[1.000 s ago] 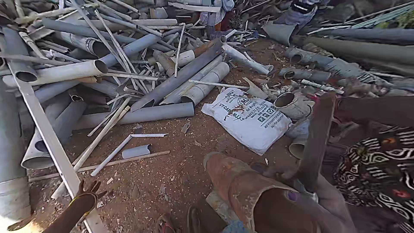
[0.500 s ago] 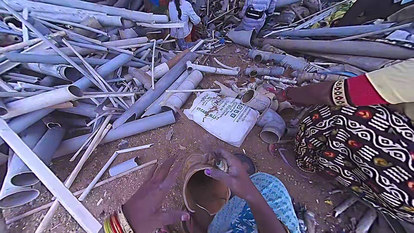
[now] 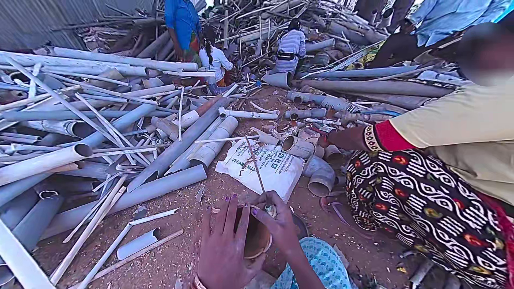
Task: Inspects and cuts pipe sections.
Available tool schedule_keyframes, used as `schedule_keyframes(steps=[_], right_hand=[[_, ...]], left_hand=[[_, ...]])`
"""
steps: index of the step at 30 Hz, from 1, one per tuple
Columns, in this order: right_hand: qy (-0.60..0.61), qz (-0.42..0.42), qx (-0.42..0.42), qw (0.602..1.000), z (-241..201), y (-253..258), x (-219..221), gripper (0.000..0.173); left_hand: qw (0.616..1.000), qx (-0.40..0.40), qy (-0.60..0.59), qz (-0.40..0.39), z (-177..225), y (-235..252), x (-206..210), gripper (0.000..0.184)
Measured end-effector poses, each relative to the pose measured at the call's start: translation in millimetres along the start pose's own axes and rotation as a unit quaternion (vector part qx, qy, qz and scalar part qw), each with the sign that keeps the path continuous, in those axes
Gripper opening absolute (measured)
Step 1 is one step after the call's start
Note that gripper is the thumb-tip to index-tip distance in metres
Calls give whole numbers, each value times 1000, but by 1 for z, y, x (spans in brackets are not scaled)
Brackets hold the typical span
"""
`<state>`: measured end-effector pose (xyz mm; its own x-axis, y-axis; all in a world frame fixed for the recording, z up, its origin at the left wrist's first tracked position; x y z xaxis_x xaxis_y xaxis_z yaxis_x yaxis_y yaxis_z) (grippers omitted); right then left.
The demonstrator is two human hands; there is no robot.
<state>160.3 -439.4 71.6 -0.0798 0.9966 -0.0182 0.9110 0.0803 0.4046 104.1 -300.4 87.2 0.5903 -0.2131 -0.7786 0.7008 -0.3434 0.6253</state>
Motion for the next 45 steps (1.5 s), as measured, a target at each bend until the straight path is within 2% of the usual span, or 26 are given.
schedule_keyframes(steps=[3,6,8,10,12,15,16,17,18,19,21,24,27,30,33,37,41,45], right_hand=[[15,19,-16,1000,4,8,-6,19],[16,32,-59,998,10,10,-12,26],[27,52,-62,996,18,7,-18,31],[32,86,0,996,32,3,-24,27],[5,115,122,986,58,-2,-31,32],[15,36,315,948,107,-14,-38,55],[20,13,359,933,120,-18,-35,52],[11,-14,379,925,131,-21,-29,41],[0,-47,383,923,138,-24,-21,28],[-7,-86,376,923,142,-25,-13,25],[-10,-162,350,922,143,-27,5,33],[22,-214,345,914,130,-37,32,38],[-91,-288,345,889,92,-44,53,38],[-271,-366,362,813,76,-45,71,41],[-352,-370,365,778,81,-40,78,46],[-330,-397,365,775,57,-39,83,46],[-360,-368,375,771,79,-31,74,46],[-337,-389,373,772,53,-29,74,47]], left_hand=[[999,-36,-32,-26,9,14,2,114],[997,-56,-47,18,10,23,10,101],[996,-68,-57,26,-4,24,14,99],[994,-94,-60,7,-33,25,16,103],[988,-129,-79,-31,-74,23,19,107],[969,-195,-136,-71,-134,15,26,102],[963,-212,-153,-73,-148,10,28,101],[959,-219,-165,-70,-157,6,30,101],[958,-220,-170,-71,-162,2,30,102],[957,-221,-170,-76,-164,1,29,103],[958,-222,-159,-84,-161,0,29,107],[960,-225,-144,-87,-158,0,28,110],[957,-236,-152,-74,-159,1,30,103],[956,-248,-151,-52,-160,-2,32,97],[956,-255,-142,-34,-156,-2,33,95],[960,-240,-142,-18,-148,-5,30,94],[965,-207,-161,0,-146,-13,29,97],[971,-143,-192,4,-141,-14,27,98]])
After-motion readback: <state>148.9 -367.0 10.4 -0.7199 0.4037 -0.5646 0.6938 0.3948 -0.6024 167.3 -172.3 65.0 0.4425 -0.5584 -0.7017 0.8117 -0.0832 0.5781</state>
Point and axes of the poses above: each hand's wrist, its own y-axis towards the middle knuckle, its own x-axis out of the palm, z = x × y, the point moved 3 cm from there along y, towards the middle knuckle, and after that the axes turned 3 degrees about -z, right-handed, at the moved point
